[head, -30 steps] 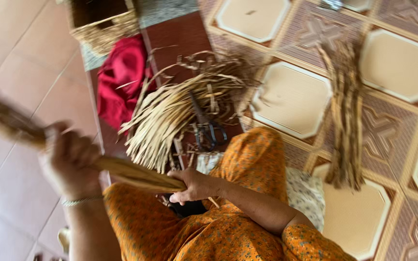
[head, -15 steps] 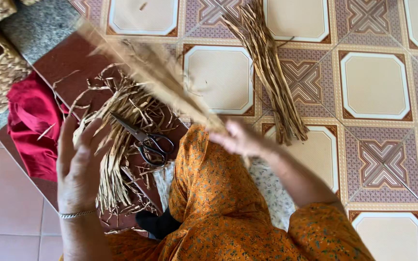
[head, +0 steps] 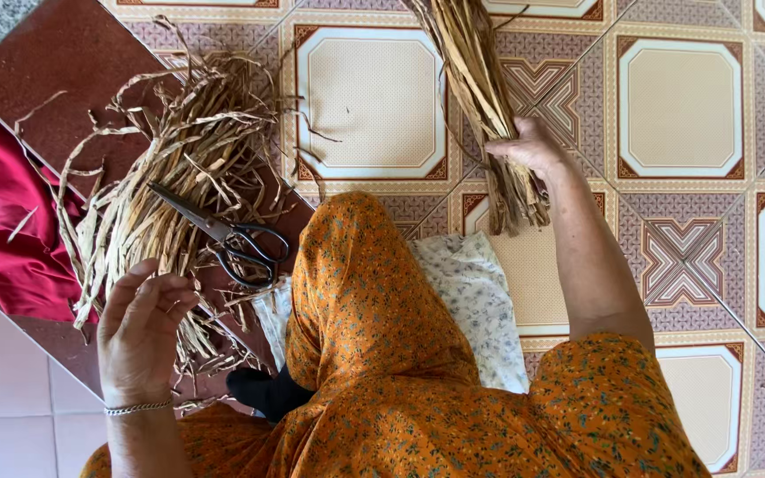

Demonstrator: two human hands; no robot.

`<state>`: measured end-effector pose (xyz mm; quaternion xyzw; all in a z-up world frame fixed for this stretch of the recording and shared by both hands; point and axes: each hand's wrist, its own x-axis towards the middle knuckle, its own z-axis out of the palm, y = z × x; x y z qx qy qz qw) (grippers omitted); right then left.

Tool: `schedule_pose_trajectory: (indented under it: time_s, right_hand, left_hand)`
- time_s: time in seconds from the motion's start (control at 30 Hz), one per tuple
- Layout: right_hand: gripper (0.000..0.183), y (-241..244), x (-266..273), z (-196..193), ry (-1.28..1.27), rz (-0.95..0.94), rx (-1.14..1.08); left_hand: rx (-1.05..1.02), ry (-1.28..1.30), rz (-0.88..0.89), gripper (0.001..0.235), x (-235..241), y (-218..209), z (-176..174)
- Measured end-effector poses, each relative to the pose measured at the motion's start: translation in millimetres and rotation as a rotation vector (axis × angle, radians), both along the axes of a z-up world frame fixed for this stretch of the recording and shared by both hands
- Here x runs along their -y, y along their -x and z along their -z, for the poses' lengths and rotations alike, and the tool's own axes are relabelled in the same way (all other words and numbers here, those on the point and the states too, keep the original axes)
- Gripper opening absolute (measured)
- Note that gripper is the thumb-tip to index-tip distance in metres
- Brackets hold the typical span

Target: The person sits on the floor and uses shears to trim and separate dried plant fibers from a bundle. They repeatedly cut sections, pull out individual strands, and place the trimmed pieces aside.

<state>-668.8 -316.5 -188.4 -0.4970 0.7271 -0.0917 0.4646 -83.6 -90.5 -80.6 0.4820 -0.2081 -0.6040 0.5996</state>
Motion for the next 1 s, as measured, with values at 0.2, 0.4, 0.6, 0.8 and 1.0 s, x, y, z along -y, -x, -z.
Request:
schedule_pose_trajectory:
  time_s: [0.2,0.4,0.6,0.8,1.0]
  right_hand:
    - [0.091,-6.2,-28.1,0.0,0.172,0.074,-0.083]
    - [0.099,-10.2,-62.9,30.3,0.557,-0.207,-0.605]
    - [0.1,-17.1,-74.3,70.0,0.58,-0.345,-0.815]
    - [0.098,-1.9,-69.4,97.6,0.481,-0.338,-0.662]
    - [0.101,-17.6,-61.6,63.6,0.36,-0.349,-0.737]
  left_hand:
    - [-0.047,-0.019,-0.031,0.025,-11.5,-4.9,15.6]
    - [-0.07,-0.048,-0.045,0.024,-16.1,-4.4,32.9]
    - [-0.053,-0.063,-0.056,0.023,-18.2,-8.0,42.7]
    - [-0.028,-0.121,-0.156,0.024,-32.2,-29.8,52.3]
    - [-0.056,-0.158,-0.366,0.019,-58.3,-84.1,79.8]
